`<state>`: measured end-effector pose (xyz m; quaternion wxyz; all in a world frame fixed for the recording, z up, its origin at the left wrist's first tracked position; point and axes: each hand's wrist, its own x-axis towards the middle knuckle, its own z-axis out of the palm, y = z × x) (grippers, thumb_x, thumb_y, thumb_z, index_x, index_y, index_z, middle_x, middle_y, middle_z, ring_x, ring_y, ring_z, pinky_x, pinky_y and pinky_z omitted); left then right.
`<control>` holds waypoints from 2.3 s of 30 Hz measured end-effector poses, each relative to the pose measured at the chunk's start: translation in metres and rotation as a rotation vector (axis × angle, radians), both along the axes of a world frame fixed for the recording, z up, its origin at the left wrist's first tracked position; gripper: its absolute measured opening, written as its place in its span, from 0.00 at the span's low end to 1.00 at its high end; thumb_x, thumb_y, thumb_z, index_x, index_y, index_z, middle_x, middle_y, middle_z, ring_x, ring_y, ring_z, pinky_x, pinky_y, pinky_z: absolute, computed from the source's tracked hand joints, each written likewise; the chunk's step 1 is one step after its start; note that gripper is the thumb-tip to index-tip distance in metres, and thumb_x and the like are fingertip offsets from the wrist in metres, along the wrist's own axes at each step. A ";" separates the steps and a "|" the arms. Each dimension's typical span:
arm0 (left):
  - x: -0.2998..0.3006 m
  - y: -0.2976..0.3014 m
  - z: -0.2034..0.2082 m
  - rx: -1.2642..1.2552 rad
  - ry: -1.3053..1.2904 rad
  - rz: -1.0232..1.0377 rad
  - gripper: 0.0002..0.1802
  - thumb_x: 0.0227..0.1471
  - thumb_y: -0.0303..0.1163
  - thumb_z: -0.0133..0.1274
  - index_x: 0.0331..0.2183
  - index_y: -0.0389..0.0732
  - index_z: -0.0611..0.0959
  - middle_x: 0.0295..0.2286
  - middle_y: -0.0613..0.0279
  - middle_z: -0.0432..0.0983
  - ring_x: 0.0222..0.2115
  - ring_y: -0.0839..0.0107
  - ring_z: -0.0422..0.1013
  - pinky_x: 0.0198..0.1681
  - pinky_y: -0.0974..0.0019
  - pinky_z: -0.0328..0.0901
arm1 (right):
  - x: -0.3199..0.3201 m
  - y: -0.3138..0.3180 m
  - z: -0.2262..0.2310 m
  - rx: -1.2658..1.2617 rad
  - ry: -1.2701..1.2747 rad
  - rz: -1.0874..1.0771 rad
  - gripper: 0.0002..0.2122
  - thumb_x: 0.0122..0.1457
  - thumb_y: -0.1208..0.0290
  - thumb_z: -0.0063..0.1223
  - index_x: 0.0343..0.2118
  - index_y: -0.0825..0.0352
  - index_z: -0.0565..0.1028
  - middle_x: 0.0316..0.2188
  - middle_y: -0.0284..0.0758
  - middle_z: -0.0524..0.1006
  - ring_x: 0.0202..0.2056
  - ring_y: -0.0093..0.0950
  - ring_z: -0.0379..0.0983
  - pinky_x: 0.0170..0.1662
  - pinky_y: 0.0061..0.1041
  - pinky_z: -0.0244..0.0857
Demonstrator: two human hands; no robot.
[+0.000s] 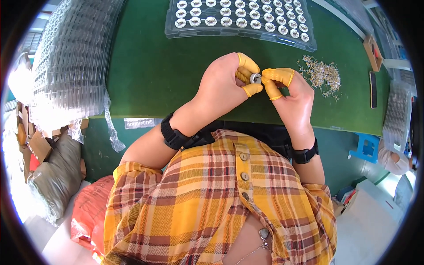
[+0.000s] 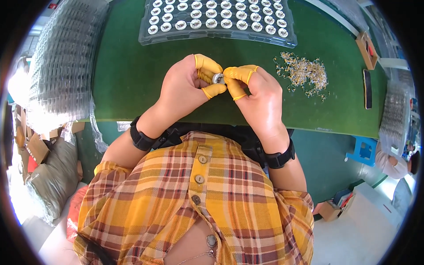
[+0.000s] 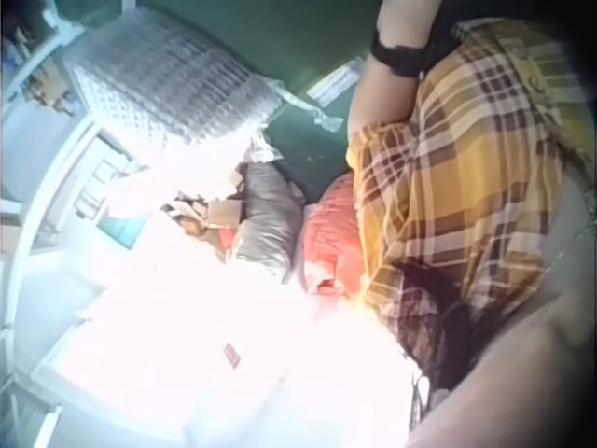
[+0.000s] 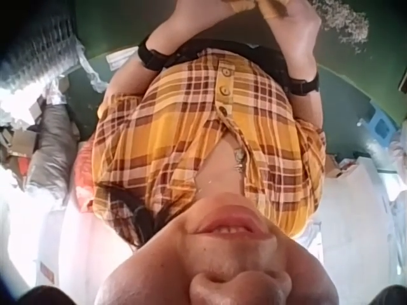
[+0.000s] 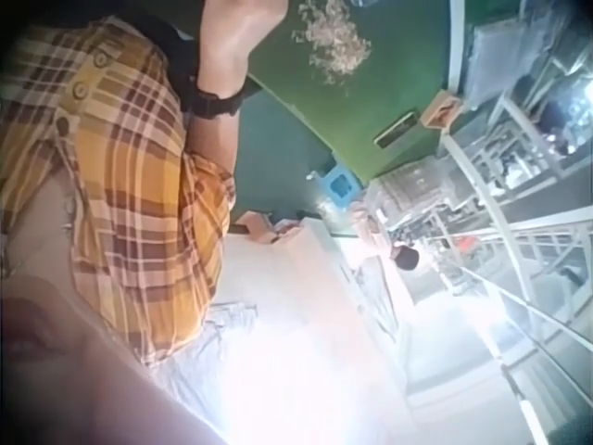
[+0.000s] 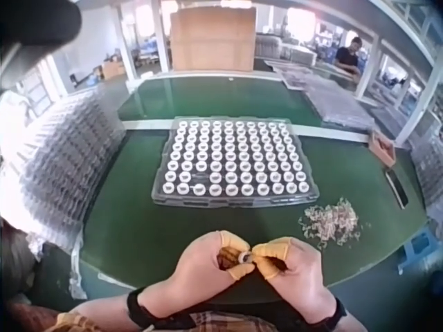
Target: The person is inserting small gold-colored components into white circular plastic housings and placing them into a tray.
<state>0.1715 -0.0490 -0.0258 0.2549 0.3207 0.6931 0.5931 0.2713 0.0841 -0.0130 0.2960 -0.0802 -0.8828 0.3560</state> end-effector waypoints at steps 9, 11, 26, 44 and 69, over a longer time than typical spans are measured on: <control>0.001 0.002 0.002 -0.027 0.050 -0.017 0.16 0.40 0.19 0.63 0.33 0.36 0.75 0.28 0.66 0.74 0.27 0.81 0.71 0.29 0.78 0.69 | 0.003 0.004 -0.003 0.135 0.037 0.018 0.08 0.43 0.82 0.62 0.28 0.65 0.77 0.26 0.36 0.77 0.25 0.33 0.73 0.27 0.26 0.68; 0.001 0.002 0.004 -0.025 0.056 -0.009 0.16 0.39 0.19 0.63 0.32 0.36 0.76 0.27 0.66 0.74 0.27 0.81 0.71 0.29 0.78 0.69 | 0.003 0.005 -0.003 0.128 0.050 0.021 0.09 0.43 0.82 0.62 0.28 0.65 0.77 0.26 0.36 0.77 0.25 0.33 0.73 0.27 0.26 0.68; 0.007 0.006 0.005 -0.044 0.071 -0.053 0.21 0.38 0.18 0.63 0.38 0.38 0.76 0.29 0.65 0.73 0.27 0.78 0.71 0.29 0.75 0.69 | 0.011 0.009 -0.001 -0.008 -0.038 0.047 0.09 0.43 0.82 0.62 0.28 0.65 0.77 0.27 0.34 0.77 0.26 0.30 0.74 0.27 0.24 0.68; 0.008 -0.006 0.002 0.008 0.568 -0.174 0.25 0.38 0.14 0.59 0.41 0.44 0.78 0.26 0.63 0.70 0.25 0.74 0.69 0.28 0.74 0.66 | 0.020 0.009 -0.007 -0.373 -0.214 0.053 0.07 0.48 0.79 0.61 0.31 0.70 0.78 0.27 0.35 0.78 0.30 0.24 0.76 0.32 0.20 0.70; -0.021 -0.005 0.000 0.054 -0.268 -0.054 0.17 0.46 0.16 0.56 0.40 0.39 0.76 0.34 0.69 0.72 0.32 0.82 0.68 0.36 0.77 0.64 | -0.002 0.041 -0.021 -0.227 -0.176 -0.053 0.08 0.51 0.83 0.57 0.35 0.69 0.78 0.31 0.34 0.78 0.29 0.19 0.75 0.33 0.16 0.68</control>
